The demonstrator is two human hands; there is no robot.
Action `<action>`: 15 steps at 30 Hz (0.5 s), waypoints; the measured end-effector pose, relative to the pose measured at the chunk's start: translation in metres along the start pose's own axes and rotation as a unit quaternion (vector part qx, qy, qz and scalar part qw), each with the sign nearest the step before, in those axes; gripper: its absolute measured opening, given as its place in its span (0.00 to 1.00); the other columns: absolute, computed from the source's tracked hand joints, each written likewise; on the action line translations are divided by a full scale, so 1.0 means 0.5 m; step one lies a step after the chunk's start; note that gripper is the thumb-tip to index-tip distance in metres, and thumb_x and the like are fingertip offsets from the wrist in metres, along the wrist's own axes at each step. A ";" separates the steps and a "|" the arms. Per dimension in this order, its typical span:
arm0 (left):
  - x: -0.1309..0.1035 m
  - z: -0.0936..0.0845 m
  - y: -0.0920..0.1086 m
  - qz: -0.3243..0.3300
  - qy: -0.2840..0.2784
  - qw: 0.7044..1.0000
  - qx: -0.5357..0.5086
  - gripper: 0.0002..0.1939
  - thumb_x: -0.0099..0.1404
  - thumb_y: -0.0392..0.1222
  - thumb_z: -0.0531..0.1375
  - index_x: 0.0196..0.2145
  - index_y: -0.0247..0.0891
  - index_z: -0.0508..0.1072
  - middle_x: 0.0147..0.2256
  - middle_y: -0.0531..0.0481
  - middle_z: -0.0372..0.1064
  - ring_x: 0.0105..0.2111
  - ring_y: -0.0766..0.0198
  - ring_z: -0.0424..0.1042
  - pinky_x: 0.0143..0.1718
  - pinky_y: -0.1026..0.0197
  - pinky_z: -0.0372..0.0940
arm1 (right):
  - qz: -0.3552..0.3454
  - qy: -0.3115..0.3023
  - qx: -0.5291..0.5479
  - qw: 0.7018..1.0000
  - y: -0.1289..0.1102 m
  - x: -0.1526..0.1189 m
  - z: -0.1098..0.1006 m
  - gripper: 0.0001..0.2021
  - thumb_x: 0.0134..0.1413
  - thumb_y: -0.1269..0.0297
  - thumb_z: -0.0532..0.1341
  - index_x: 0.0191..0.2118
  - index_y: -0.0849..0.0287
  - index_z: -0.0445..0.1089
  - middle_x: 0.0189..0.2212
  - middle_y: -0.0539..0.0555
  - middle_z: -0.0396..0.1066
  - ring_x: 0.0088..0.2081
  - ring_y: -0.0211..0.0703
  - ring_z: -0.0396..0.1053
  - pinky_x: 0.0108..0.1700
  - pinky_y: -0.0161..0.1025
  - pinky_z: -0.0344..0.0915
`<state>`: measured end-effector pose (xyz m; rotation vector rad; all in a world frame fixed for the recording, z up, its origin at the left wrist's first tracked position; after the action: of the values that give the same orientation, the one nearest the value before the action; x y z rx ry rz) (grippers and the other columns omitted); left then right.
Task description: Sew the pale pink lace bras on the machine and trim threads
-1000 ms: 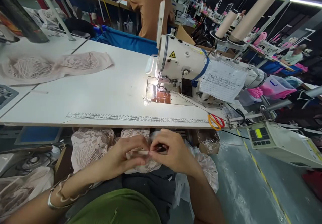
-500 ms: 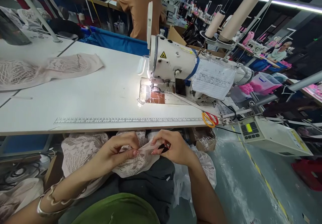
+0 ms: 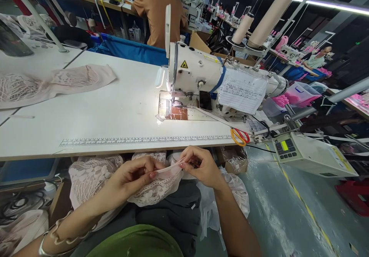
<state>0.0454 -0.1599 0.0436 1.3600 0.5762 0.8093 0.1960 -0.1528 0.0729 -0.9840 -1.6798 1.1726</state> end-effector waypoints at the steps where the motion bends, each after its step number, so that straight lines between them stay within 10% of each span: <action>1: -0.001 0.000 -0.001 -0.001 0.003 1.000 0.001 0.13 0.72 0.40 0.57 0.29 0.37 0.64 0.40 0.46 0.73 0.35 0.66 0.67 0.36 0.67 0.60 | 0.005 0.004 0.013 1.000 0.004 -0.001 0.001 0.10 0.61 0.64 0.66 0.30 0.57 0.67 0.34 0.53 0.72 0.33 0.39 0.70 0.32 0.35 0.63; 15: 0.014 0.010 0.025 -0.014 -0.016 0.994 0.107 0.04 0.64 0.37 0.58 0.34 0.40 0.64 0.38 0.49 0.72 0.36 0.64 0.70 0.32 0.67 0.62 | 0.067 0.046 -0.006 0.997 0.004 -0.011 0.000 0.10 0.59 0.67 0.67 0.35 0.54 0.63 0.30 0.47 0.68 0.26 0.33 0.61 0.27 0.31 0.56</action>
<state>0.0517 -0.1574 0.0573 1.5539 0.6697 0.7176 0.1983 -0.1573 0.0701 -1.1573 -1.5698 1.1863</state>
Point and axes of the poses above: each hand's wrist, its own x-axis towards the middle knuckle, its own z-axis out of the palm, y = z × x, the point moved 10 cm from there along x, towards the middle knuckle
